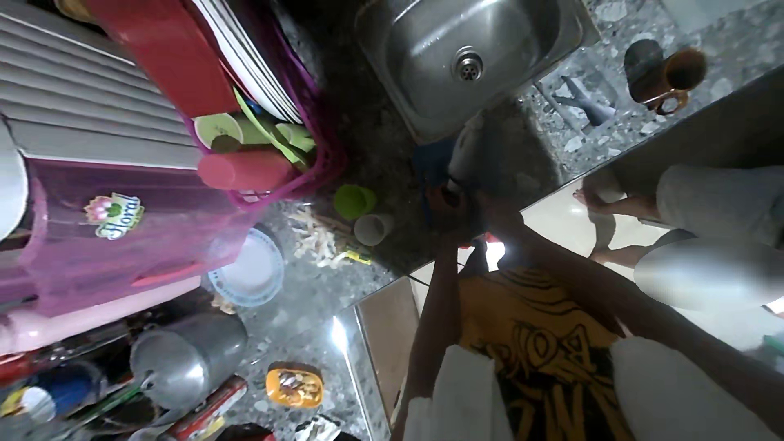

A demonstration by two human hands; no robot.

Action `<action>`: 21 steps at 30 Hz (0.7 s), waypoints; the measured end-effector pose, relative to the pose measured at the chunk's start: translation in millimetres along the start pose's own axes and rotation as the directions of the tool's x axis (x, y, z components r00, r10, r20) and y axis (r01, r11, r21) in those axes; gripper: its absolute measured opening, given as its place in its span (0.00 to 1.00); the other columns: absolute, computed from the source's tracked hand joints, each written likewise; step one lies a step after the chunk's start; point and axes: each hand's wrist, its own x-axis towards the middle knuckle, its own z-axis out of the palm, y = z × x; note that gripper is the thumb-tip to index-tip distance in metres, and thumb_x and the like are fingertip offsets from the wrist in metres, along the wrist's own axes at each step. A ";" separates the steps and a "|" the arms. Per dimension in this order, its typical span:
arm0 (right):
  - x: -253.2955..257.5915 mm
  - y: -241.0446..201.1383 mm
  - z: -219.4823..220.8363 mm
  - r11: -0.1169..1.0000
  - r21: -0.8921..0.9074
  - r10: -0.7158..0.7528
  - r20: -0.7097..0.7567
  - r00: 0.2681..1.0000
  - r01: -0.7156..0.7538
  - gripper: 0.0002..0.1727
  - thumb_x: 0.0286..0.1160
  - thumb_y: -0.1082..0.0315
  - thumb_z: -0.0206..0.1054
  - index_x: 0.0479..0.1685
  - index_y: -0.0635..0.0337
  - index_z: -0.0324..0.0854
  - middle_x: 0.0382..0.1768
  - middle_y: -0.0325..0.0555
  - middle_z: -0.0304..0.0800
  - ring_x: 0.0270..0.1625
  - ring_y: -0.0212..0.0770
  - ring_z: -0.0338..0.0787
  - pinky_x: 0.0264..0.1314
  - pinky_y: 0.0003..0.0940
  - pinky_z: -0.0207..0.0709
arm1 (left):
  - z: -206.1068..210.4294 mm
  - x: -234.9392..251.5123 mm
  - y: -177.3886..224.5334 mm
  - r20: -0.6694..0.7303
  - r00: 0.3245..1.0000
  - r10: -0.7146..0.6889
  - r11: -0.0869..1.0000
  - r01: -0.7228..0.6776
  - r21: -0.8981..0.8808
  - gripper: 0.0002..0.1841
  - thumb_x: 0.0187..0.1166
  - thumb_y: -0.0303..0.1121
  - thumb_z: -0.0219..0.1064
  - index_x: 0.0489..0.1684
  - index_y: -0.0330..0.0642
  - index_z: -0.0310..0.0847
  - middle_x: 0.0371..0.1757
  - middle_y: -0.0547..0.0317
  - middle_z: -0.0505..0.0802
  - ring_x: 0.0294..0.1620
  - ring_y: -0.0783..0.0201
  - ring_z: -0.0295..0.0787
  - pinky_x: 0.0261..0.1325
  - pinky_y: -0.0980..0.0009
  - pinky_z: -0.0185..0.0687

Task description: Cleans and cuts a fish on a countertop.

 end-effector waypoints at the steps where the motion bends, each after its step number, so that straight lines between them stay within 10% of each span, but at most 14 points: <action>1: 0.5 1.6 0.5 1.000 -0.006 -0.012 -0.009 1.000 0.012 0.30 0.88 0.66 0.58 0.90 0.44 0.62 0.60 0.65 0.89 0.61 0.70 0.89 0.58 0.70 0.81 | 2.8 7.4 -0.7 -0.041 0.998 0.040 0.999 -0.041 -0.020 0.29 0.75 0.40 0.76 0.74 0.38 0.74 0.63 0.39 0.85 0.55 0.51 0.88 0.58 0.56 0.87; 8: -41.6 71.4 12.2 0.997 -0.081 0.014 0.057 0.998 -0.010 0.30 0.83 0.63 0.61 0.86 0.47 0.63 0.62 0.65 0.87 0.56 0.70 0.91 0.53 0.70 0.83 | 7.9 19.8 -6.8 -0.097 0.993 0.072 0.995 -0.078 -0.064 0.27 0.73 0.38 0.77 0.68 0.36 0.77 0.56 0.41 0.88 0.48 0.54 0.89 0.53 0.58 0.89; 12: -22.5 32.9 -1.8 0.998 -0.003 -0.058 0.006 0.998 0.058 0.27 0.88 0.65 0.56 0.86 0.52 0.67 0.68 0.66 0.85 0.69 0.69 0.85 0.68 0.69 0.78 | 7.7 17.9 -7.7 -0.067 0.991 0.112 0.991 -0.117 -0.071 0.29 0.72 0.36 0.78 0.71 0.35 0.74 0.56 0.39 0.89 0.47 0.53 0.90 0.51 0.58 0.89; 21: -49.9 64.6 -2.0 1.000 -0.021 -0.008 0.089 0.996 0.010 0.26 0.90 0.64 0.53 0.87 0.50 0.63 0.65 0.66 0.85 0.63 0.69 0.88 0.61 0.68 0.80 | -11.6 2.2 -0.4 0.001 0.995 0.102 0.994 -0.102 -0.032 0.28 0.74 0.38 0.78 0.70 0.35 0.75 0.56 0.40 0.91 0.53 0.50 0.91 0.57 0.53 0.88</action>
